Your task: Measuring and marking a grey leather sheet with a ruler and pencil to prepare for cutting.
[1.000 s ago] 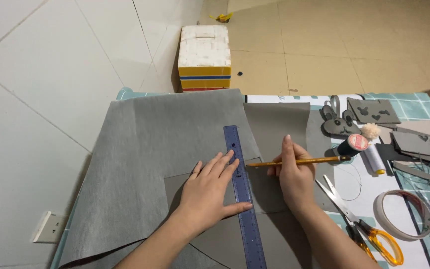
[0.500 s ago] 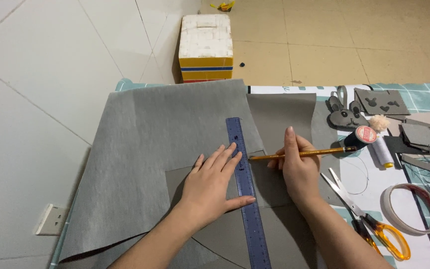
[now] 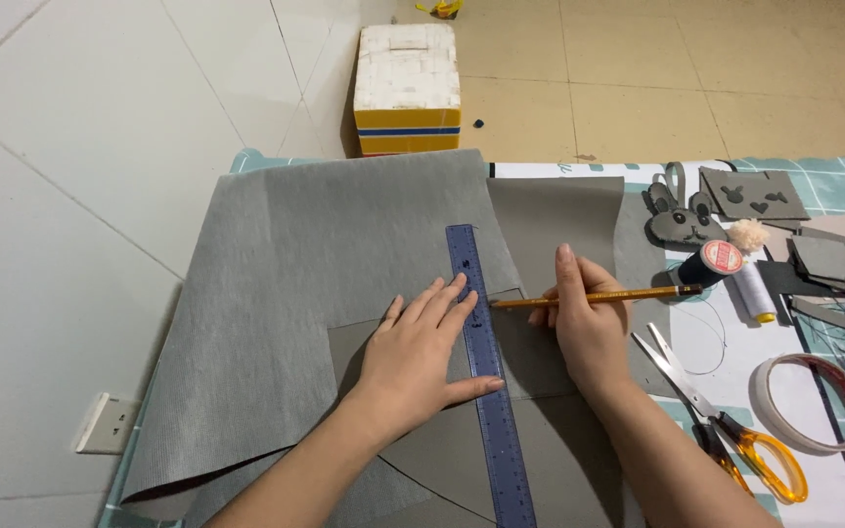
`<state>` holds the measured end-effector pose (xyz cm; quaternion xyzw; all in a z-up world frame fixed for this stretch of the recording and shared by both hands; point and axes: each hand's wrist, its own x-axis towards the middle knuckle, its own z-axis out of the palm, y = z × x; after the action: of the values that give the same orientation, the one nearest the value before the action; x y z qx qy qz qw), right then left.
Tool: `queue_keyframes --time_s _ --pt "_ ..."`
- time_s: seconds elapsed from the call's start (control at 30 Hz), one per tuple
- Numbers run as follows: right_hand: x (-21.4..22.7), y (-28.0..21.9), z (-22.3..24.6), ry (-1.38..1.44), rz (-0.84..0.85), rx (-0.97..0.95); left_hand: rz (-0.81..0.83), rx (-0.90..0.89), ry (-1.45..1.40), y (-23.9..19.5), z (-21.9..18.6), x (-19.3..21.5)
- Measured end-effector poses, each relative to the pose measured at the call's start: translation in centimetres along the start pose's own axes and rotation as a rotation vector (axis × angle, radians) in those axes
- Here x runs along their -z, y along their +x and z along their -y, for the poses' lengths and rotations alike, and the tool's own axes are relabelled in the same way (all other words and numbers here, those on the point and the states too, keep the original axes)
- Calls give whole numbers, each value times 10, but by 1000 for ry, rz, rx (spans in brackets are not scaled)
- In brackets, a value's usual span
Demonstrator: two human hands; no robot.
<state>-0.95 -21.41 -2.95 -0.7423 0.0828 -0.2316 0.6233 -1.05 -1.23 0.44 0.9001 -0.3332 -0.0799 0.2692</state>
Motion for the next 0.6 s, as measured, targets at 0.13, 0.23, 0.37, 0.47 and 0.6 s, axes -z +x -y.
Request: queue_keyframes --time_s 0.13,0.23,0.37,0.47,0.6 --pt "0 0 -1 4 -3 -6 -12 -12 1 0 0 -2" --pt "0 0 -4 -4 2 5 -11 -14 5 -1 1 -3" --pt "1 0 -2 -32 11 26 -1 -17 8 -1 0 -1" --pt "4 3 -10 -61 4 -17 10 -11 6 0 0 0" --pt "4 2 -9 12 -49 -33 3 -17 -2 0 1 -1"
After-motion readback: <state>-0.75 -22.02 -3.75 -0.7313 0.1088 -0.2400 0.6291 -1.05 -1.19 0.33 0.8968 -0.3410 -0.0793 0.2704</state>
